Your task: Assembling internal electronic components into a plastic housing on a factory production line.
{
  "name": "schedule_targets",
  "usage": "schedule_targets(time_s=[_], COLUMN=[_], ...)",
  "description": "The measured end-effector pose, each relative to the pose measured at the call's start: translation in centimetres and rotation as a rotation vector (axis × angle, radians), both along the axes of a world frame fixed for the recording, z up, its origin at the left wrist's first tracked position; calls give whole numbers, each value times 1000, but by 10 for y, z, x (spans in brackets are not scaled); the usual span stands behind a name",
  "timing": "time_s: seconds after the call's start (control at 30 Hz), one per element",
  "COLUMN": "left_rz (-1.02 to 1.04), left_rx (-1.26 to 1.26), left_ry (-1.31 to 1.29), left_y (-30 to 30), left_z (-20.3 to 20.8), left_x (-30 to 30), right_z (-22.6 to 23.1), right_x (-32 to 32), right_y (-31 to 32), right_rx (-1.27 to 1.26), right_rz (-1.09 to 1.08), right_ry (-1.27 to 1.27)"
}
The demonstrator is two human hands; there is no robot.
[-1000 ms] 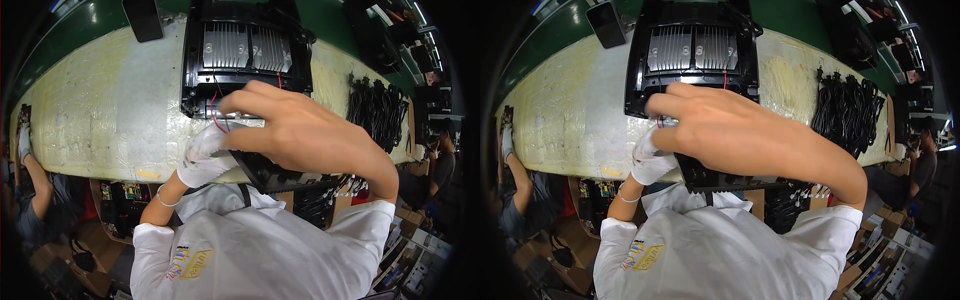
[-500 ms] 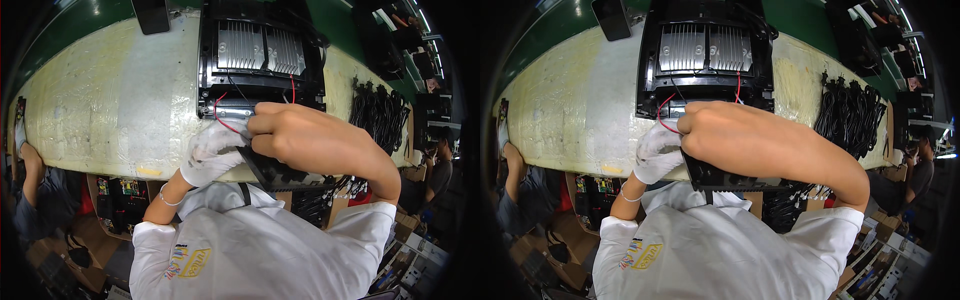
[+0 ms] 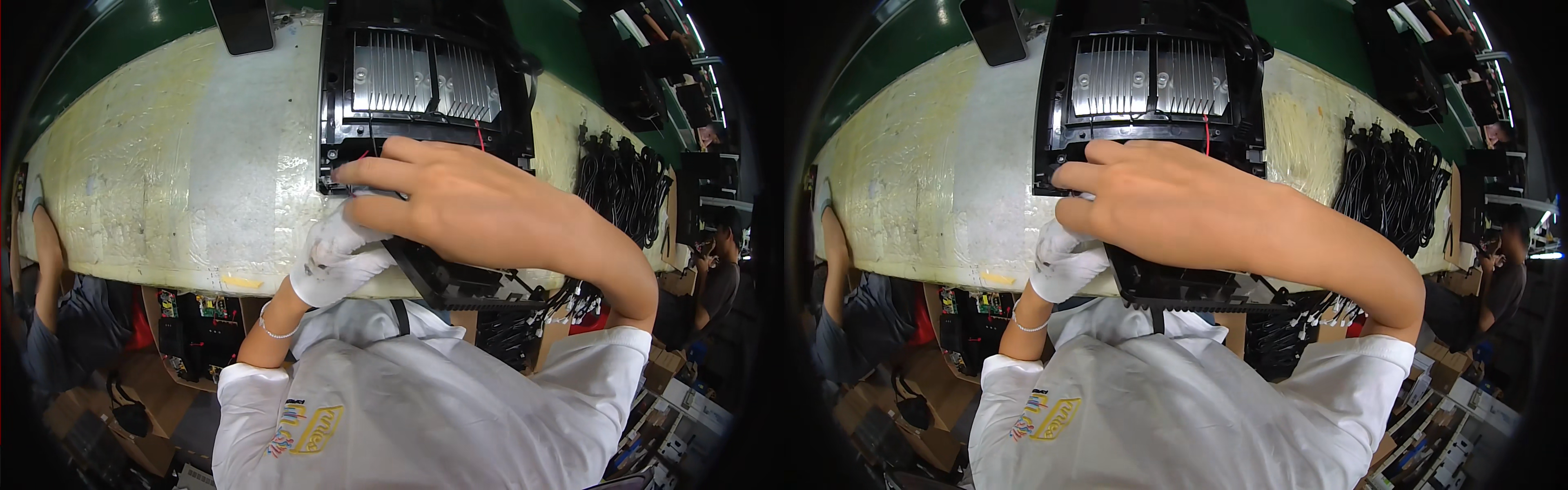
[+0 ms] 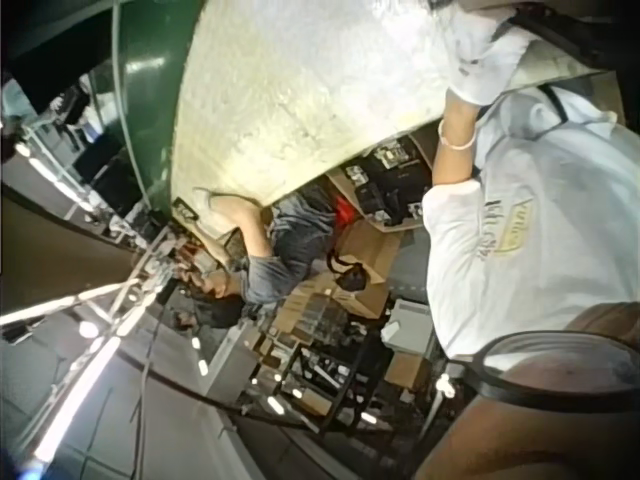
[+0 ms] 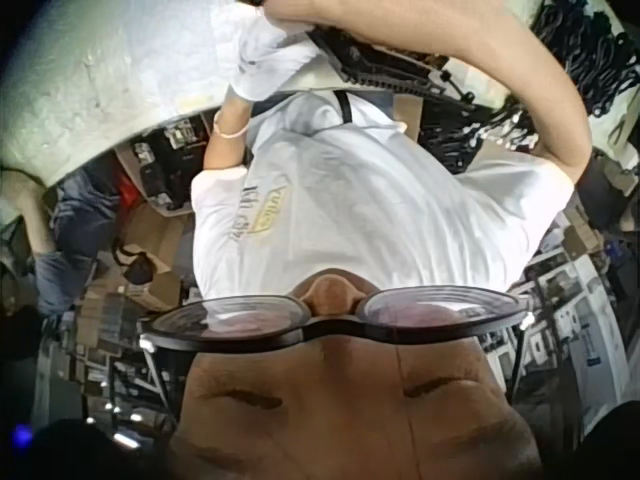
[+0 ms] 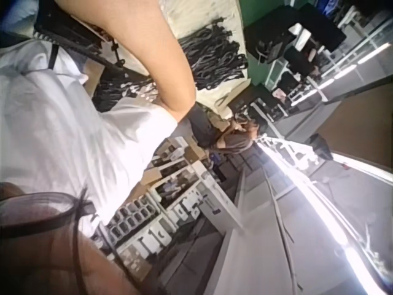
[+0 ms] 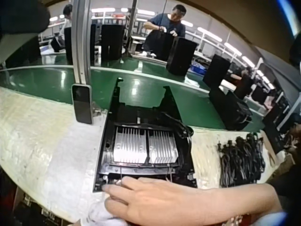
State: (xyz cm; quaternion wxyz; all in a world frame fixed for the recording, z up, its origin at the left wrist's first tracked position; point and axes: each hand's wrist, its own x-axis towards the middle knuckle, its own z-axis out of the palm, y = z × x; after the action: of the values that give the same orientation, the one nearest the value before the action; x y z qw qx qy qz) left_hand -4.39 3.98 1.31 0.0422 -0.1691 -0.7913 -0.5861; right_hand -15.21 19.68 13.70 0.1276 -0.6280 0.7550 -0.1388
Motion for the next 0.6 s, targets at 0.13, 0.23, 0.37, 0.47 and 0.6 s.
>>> schedule_targets(time_s=[0.13,0.23,0.37,0.47,0.6], left_rz=[32,31,-66,-46,52], left_rx=[30,7,-131,-119,85], left_ry=[49,28,-62,63,31], left_y=[-1,1,-4,-2,3], left_z=[5,11,13,13,-2], left_x=[-3,-2,-1,-6,-7], right_z=[9,-6,-17,-14,0], right_x=[-3,1,-2,-9,-11], right_y=[13,17,12,12,27], right_rx=[93,-160,-169,-76,-61], right_rz=[68,5,27,76,106], right_ry=[182,144,141,149,60])
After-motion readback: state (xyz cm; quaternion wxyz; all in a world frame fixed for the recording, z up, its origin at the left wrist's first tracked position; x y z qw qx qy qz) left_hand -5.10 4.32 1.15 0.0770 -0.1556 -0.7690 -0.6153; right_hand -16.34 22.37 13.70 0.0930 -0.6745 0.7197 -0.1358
